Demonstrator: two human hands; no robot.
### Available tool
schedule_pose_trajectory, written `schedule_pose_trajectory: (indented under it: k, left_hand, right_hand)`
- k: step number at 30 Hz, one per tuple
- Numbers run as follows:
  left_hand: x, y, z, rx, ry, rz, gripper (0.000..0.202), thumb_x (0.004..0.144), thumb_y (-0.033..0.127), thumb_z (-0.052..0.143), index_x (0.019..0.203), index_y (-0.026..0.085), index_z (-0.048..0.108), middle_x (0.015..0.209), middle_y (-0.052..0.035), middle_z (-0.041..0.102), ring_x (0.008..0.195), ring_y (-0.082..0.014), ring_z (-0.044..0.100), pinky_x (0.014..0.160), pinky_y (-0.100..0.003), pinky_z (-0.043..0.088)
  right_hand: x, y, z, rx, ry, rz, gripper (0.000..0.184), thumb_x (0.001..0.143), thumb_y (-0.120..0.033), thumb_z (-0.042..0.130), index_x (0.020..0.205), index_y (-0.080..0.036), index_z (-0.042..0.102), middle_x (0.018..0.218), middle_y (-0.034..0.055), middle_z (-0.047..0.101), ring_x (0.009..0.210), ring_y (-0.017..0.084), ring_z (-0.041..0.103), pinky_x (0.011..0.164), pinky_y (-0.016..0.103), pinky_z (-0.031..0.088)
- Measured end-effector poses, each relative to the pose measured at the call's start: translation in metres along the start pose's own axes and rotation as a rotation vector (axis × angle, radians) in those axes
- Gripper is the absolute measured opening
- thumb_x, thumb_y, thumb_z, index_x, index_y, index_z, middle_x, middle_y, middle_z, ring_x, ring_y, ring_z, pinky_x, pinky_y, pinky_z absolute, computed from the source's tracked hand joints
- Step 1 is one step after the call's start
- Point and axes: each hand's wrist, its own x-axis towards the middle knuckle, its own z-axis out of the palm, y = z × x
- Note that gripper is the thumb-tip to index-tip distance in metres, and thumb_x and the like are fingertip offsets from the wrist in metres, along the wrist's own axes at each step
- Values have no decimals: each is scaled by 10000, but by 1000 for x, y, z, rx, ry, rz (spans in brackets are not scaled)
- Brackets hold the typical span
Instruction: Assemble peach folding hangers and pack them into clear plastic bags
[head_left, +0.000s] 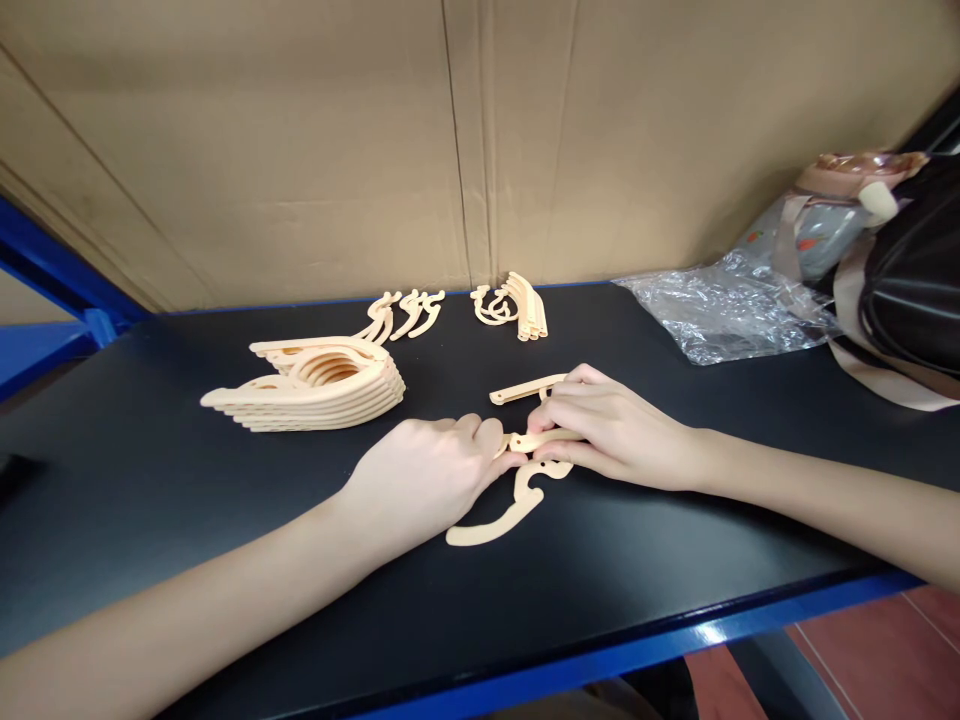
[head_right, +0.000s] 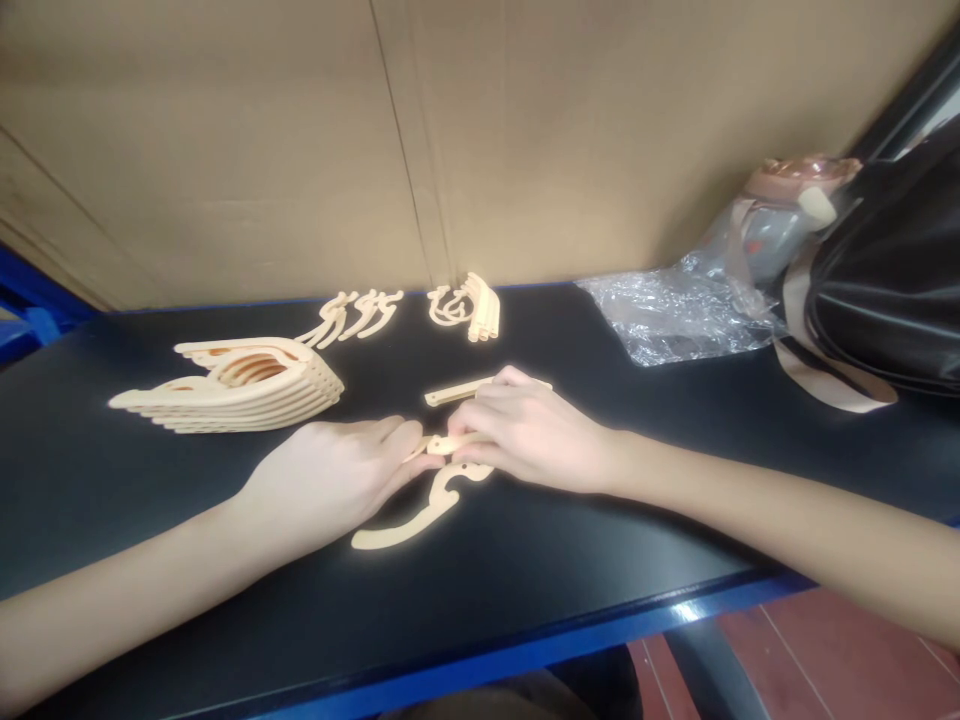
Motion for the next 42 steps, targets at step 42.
schedule_pose_trajectory:
  k: [42]
  left_hand:
    - [-5, -4, 5, -52, 70, -4, 390, 986, 343, 448, 635, 188, 520, 534, 34, 516, 451, -138, 551, 422, -280, 273]
  right_hand:
    - [0, 0, -1, 68, -27, -2, 251, 1016, -314, 436, 917, -150, 599, 795, 16, 646, 750, 147, 565, 794, 317, 357]
